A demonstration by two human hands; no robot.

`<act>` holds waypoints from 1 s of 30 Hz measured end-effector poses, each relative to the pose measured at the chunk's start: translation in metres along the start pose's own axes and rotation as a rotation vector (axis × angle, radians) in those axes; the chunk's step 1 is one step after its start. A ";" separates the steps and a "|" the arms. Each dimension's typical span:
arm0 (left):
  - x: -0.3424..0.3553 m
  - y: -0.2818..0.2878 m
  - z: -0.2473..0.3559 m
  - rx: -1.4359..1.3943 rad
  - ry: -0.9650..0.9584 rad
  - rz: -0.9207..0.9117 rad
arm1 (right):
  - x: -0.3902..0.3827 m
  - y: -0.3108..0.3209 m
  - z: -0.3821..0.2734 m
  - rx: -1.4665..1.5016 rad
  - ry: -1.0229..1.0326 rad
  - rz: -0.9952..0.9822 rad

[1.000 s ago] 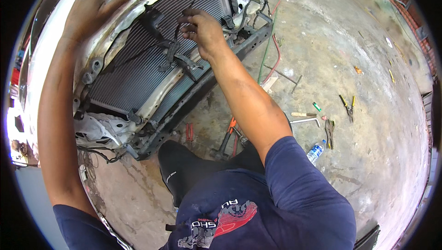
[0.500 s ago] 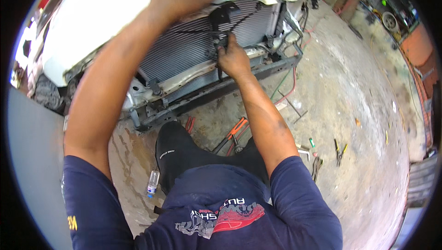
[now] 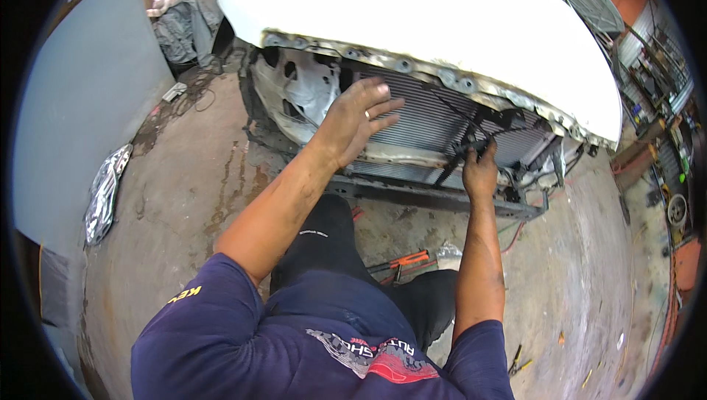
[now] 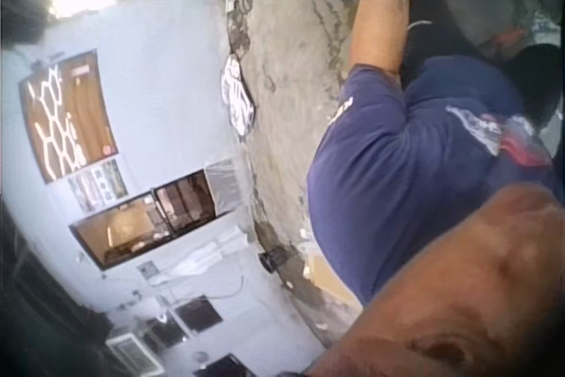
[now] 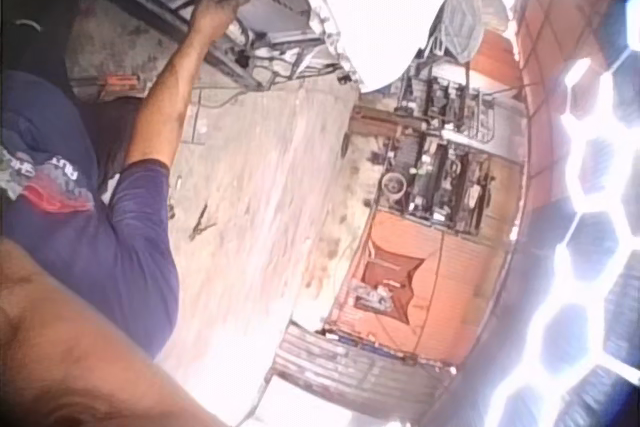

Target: The person aligns a metal frame on the front of a white car, strikes it with a hammer, and uses pliers to adjust a metal part. They ignite a torch and weld a metal wire onto the frame while holding the wire by hand.

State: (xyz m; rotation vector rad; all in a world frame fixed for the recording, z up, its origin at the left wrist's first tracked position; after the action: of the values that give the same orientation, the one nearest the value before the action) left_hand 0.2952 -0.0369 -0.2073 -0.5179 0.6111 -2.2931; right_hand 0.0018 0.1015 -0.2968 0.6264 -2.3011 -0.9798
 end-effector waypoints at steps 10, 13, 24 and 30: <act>0.026 -0.002 0.058 -0.356 -0.120 0.165 | -0.005 0.008 -0.007 -0.029 0.007 0.015; 0.032 -0.004 0.058 -0.276 -0.105 0.267 | -0.004 0.009 -0.006 -0.030 0.090 0.079; 0.017 0.049 0.059 -0.138 -0.165 0.187 | -0.014 0.014 -0.019 0.016 0.007 0.009; -0.002 0.112 0.069 -0.085 -0.236 0.304 | -0.010 0.010 -0.011 0.012 0.047 0.072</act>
State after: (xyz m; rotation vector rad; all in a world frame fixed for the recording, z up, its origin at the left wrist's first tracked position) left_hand 0.3913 -0.1268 -0.2148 -0.6758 0.6254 -1.8948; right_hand 0.0144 0.1080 -0.2858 0.5611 -2.2732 -0.9086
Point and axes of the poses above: each hand's wrist, its own x-axis towards the middle knuckle, its own y-axis out of the back of the hand, z = x × y, the point moved 6 cm from there along x, towards the middle knuckle, and after that the axes turned 2 degrees about -z, right-handed, at the moved point
